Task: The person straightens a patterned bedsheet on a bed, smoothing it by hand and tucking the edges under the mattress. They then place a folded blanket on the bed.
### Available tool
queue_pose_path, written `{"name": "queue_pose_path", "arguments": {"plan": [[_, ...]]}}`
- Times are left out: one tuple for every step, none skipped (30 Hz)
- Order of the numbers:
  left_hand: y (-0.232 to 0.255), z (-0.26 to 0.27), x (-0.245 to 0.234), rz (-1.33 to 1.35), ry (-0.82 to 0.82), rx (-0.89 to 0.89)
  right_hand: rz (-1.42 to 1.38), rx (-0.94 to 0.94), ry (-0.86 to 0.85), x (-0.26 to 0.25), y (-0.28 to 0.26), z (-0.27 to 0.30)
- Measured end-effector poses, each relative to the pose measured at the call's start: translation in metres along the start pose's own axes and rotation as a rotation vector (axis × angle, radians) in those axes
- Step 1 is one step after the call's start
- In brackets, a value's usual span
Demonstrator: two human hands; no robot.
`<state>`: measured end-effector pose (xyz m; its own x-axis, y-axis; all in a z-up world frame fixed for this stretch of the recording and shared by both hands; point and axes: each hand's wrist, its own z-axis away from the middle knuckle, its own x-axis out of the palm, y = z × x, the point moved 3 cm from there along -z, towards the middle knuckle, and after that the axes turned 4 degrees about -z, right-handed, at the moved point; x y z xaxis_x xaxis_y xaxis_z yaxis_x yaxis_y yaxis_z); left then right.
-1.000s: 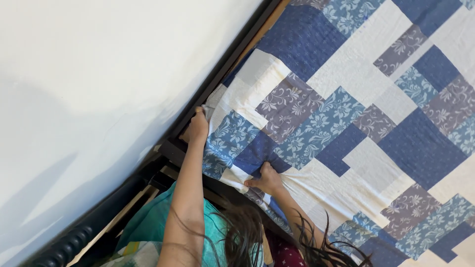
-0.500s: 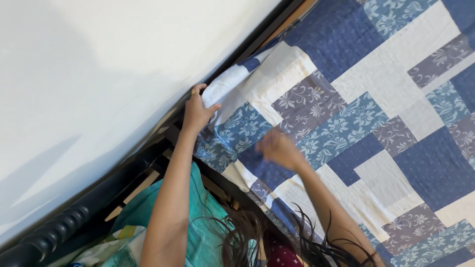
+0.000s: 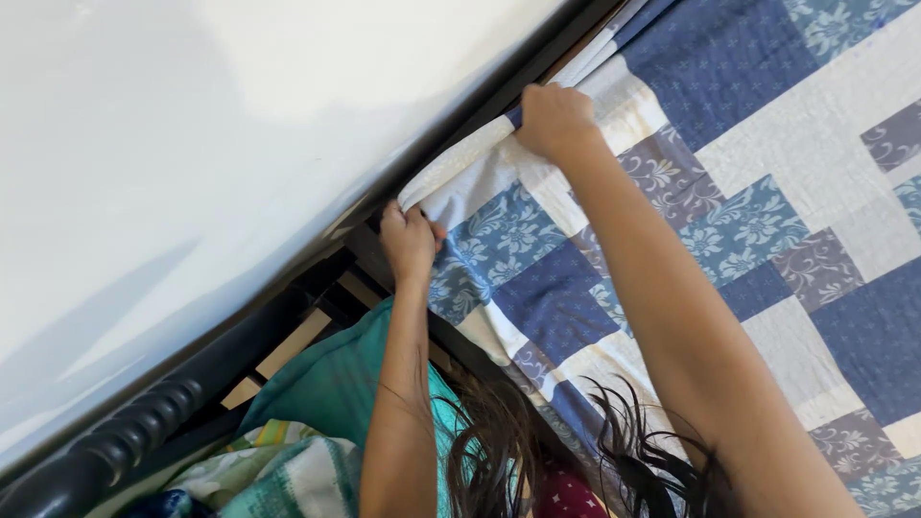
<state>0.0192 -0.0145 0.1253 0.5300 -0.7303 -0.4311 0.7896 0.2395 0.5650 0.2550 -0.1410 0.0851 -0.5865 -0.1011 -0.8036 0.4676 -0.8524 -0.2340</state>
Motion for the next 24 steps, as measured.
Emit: {"name": "queue_pose_path", "arguments": {"plan": [[-0.006, -0.005, 0.007, 0.191, -0.079, -0.03, -0.059, 0.019, 0.019, 0.005, 0.004, -0.001], [-0.012, -0.01, 0.013, 0.382, -0.157, -0.062, -0.118, 0.038, 0.038, 0.01, 0.005, -0.002], [-0.019, -0.016, 0.018, 0.575, -0.237, -0.093, -0.174, 0.058, 0.059, 0.014, 0.005, -0.002], [-0.025, -0.024, 0.02, 0.606, -0.215, -0.047, -0.173, 0.017, 0.114, 0.017, 0.001, -0.002], [-0.033, -0.031, 0.023, 0.633, -0.197, -0.004, -0.175, -0.019, 0.166, 0.021, -0.003, -0.001], [-0.041, -0.039, 0.025, 0.66, -0.178, 0.039, -0.176, -0.056, 0.218, 0.024, -0.007, 0.0], [-0.051, -0.047, 0.026, 0.614, -0.151, 0.089, -0.196, -0.097, 0.262, 0.029, -0.011, -0.001], [-0.06, -0.055, 0.026, 0.569, -0.123, 0.139, -0.216, -0.138, 0.306, 0.034, -0.014, -0.003], [-0.07, -0.061, 0.025, 0.518, -0.09, 0.186, -0.242, -0.18, 0.345, 0.039, -0.016, -0.006], [-0.079, -0.064, 0.021, 0.341, -0.035, 0.202, -0.248, -0.15, 0.289, 0.047, -0.016, -0.01], [-0.086, -0.068, 0.016, 0.168, 0.018, 0.224, -0.25, -0.122, 0.241, 0.051, -0.016, -0.017], [-0.091, -0.069, 0.011, -0.005, 0.07, 0.243, -0.252, -0.094, 0.192, 0.057, -0.016, -0.021], [-0.092, -0.069, 0.01, -0.008, 0.04, 0.278, -0.27, -0.101, 0.195, 0.061, -0.016, -0.023], [-0.091, -0.067, 0.008, -0.011, 0.01, 0.312, -0.288, -0.108, 0.198, 0.066, -0.016, -0.023], [-0.089, -0.064, 0.007, -0.015, -0.022, 0.344, -0.306, -0.113, 0.199, 0.071, -0.014, -0.021], [-0.084, -0.061, 0.006, -0.032, -0.011, 0.402, -0.33, -0.124, 0.201, 0.076, -0.012, -0.019], [-0.079, -0.057, 0.005, -0.048, 0.0, 0.458, -0.352, -0.138, 0.2, 0.08, -0.009, -0.017], [-0.073, -0.052, 0.005, -0.065, 0.011, 0.513, -0.375, -0.151, 0.199, 0.083, -0.007, -0.015], [-0.068, -0.048, 0.005, -0.123, 0.025, 0.521, -0.345, -0.16, 0.213, 0.086, -0.006, -0.015], [-0.064, -0.044, 0.006, -0.181, 0.039, 0.529, -0.315, -0.17, 0.228, 0.088, -0.005, -0.014], [-0.06, -0.04, 0.008, -0.236, 0.049, 0.538, -0.282, -0.177, 0.245, 0.088, -0.005, -0.013], [-0.057, -0.035, 0.012, -0.288, 0.036, 0.575, -0.25, -0.161, 0.221, 0.089, -0.005, -0.013], [-0.053, -0.033, 0.016, -0.339, 0.026, 0.619, -0.218, -0.146, 0.204, 0.087, -0.007, -0.016], [-0.05, -0.032, 0.022, -0.389, 0.016, 0.662, -0.187, -0.131, 0.186, 0.085, -0.01, -0.017]]}}
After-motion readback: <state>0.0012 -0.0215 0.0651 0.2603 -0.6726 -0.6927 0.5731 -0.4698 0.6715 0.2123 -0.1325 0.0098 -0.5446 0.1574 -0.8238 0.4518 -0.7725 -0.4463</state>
